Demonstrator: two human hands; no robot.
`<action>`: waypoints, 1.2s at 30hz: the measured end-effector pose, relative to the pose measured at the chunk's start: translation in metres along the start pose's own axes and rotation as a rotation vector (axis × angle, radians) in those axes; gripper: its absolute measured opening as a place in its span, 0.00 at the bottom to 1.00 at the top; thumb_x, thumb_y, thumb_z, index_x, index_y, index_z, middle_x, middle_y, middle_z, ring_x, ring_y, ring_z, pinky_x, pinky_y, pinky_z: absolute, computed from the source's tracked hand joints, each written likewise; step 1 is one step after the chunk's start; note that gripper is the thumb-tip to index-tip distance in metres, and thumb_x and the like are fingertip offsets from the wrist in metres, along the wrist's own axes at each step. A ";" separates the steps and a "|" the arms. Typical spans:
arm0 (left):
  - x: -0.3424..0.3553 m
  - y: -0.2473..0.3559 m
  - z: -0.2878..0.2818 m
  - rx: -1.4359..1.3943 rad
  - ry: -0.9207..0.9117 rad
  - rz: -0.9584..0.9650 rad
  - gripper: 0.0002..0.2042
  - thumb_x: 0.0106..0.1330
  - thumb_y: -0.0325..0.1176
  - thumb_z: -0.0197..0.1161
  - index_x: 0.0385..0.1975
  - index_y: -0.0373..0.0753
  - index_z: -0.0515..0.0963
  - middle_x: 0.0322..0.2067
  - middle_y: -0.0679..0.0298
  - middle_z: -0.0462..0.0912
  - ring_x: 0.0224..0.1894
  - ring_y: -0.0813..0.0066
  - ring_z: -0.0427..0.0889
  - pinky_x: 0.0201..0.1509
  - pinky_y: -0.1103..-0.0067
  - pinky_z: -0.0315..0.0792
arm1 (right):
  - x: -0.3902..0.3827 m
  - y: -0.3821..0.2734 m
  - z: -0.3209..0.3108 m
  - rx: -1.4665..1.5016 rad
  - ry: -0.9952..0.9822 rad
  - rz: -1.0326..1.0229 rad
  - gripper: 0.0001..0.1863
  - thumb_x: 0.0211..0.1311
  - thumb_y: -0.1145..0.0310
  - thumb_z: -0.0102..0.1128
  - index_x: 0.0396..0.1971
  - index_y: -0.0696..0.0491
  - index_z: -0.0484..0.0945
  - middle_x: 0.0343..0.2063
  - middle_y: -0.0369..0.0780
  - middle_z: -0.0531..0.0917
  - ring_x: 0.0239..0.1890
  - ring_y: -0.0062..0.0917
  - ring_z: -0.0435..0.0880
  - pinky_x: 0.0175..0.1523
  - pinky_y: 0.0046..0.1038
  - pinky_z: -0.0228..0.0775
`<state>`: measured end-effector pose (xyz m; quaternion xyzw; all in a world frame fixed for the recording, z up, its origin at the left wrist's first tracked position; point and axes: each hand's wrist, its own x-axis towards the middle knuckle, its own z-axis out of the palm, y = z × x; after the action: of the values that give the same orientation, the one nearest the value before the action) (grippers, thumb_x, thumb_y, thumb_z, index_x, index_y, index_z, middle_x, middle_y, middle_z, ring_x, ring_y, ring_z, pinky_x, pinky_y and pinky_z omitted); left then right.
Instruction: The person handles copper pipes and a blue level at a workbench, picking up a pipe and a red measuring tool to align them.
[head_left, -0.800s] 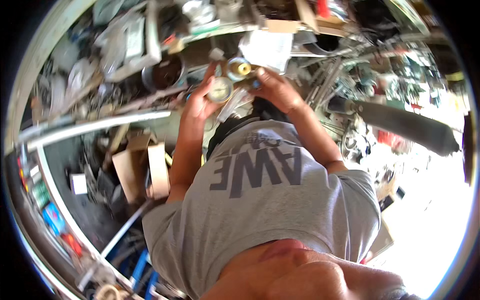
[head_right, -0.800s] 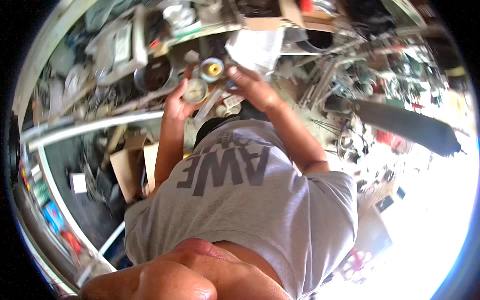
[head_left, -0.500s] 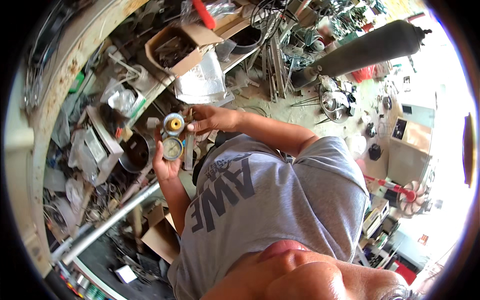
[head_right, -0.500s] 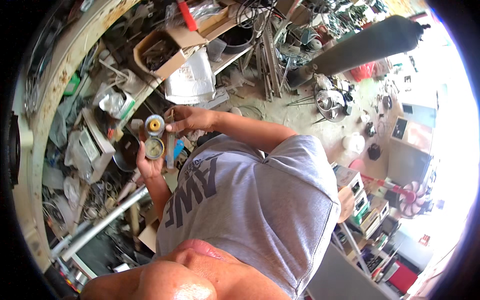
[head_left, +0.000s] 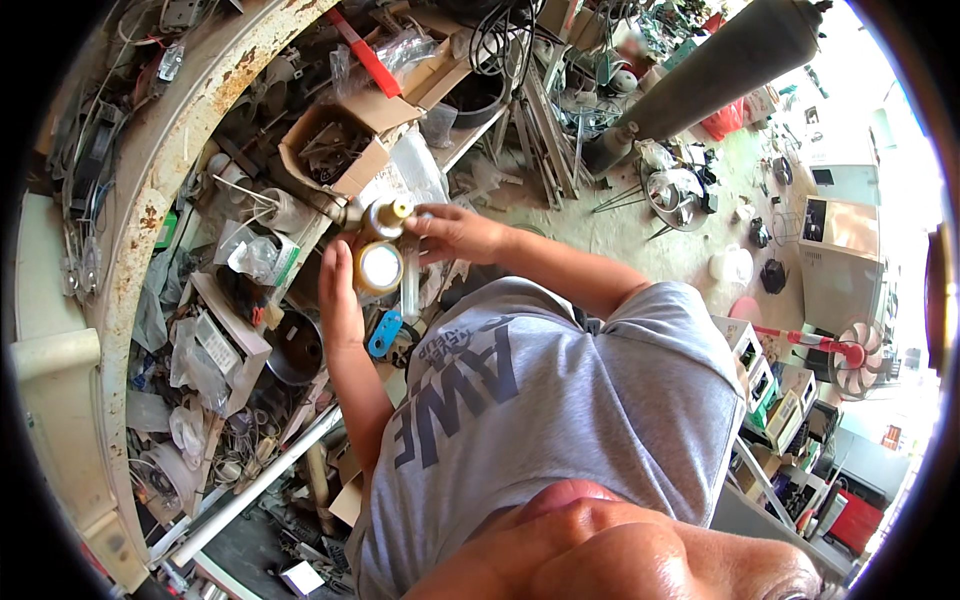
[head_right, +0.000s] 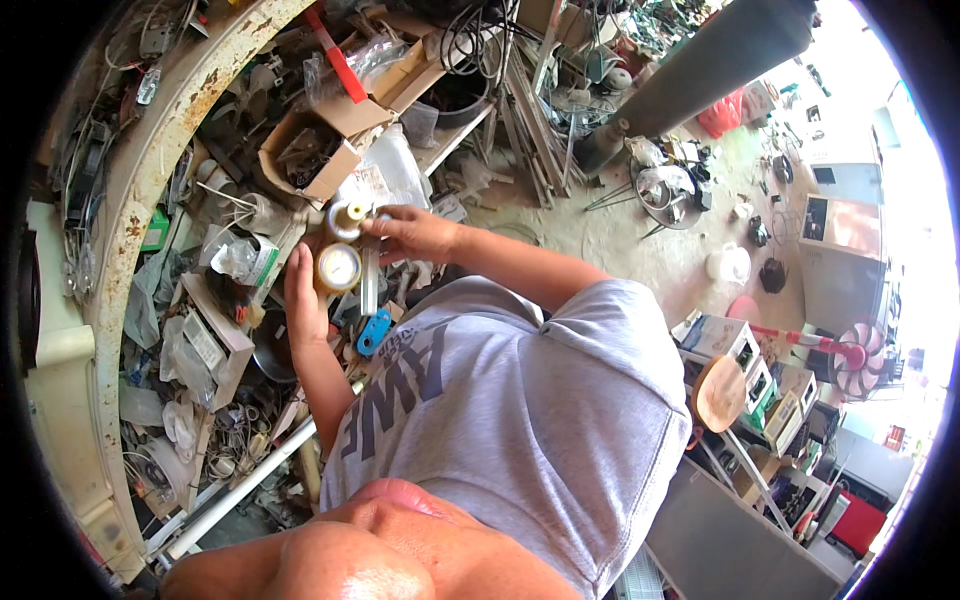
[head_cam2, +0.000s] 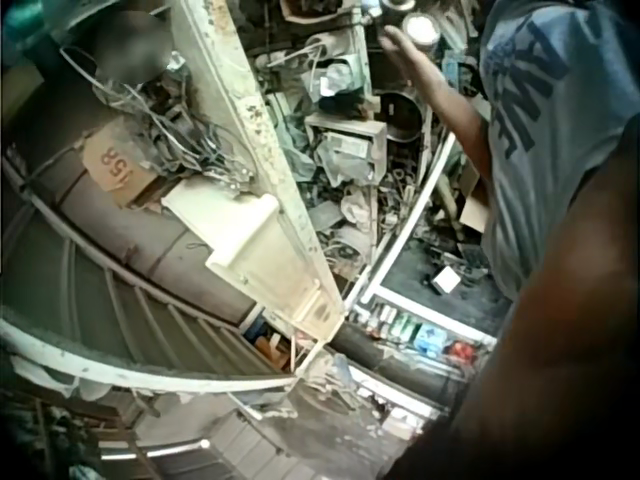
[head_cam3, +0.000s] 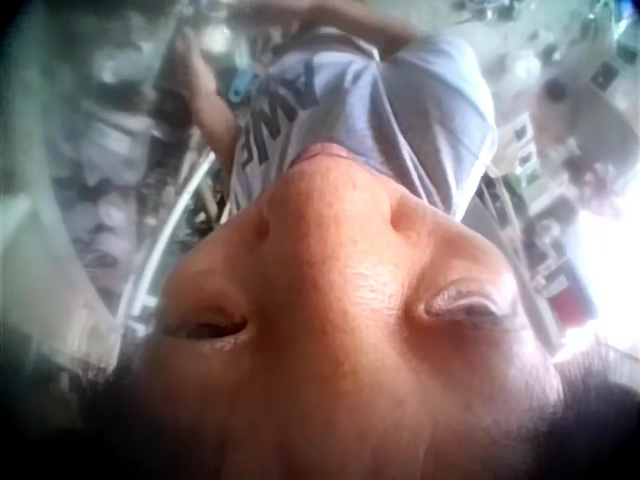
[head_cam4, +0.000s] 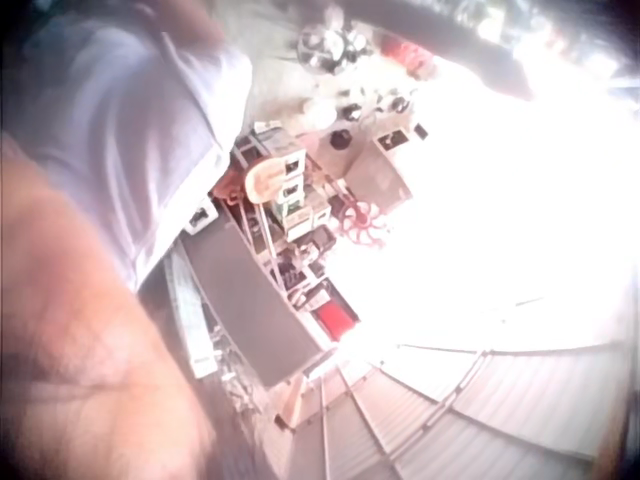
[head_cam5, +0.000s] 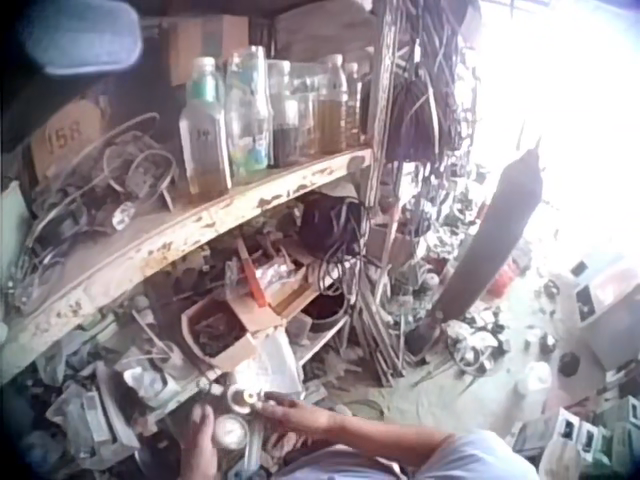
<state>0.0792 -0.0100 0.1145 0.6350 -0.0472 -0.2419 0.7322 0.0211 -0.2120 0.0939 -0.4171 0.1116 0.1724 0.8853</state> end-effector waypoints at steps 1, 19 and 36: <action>0.008 0.003 0.003 -0.143 -0.110 0.066 0.22 0.69 0.42 0.45 0.57 0.33 0.61 0.57 0.60 0.64 0.58 0.71 0.64 0.61 0.75 0.58 | -0.002 -0.002 -0.002 0.012 0.011 -0.024 0.26 0.61 0.58 0.54 0.53 0.57 0.62 0.47 0.39 0.74 0.47 0.25 0.76 0.49 0.30 0.74; 0.095 -0.014 0.099 -0.185 -0.360 0.067 0.14 0.59 0.32 0.63 0.46 0.40 0.74 0.40 0.70 0.77 0.40 0.85 0.75 0.46 0.85 0.70 | -0.050 -0.056 -0.092 -0.082 0.178 -0.180 0.24 0.60 0.60 0.57 0.53 0.54 0.63 0.44 0.35 0.75 0.45 0.21 0.78 0.49 0.26 0.71; 0.240 -0.069 0.343 0.028 -0.396 -0.230 0.14 0.68 0.38 0.50 0.50 0.39 0.70 0.43 0.66 0.77 0.44 0.78 0.77 0.48 0.80 0.71 | -0.109 -0.236 -0.370 -0.008 0.473 -0.361 0.21 0.57 0.59 0.60 0.49 0.48 0.68 0.37 0.28 0.75 0.37 0.10 0.74 0.39 0.17 0.69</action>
<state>0.1403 -0.4258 0.0564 0.5864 -0.1208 -0.4428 0.6674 -0.0045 -0.6627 0.0646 -0.4624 0.2383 -0.0893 0.8494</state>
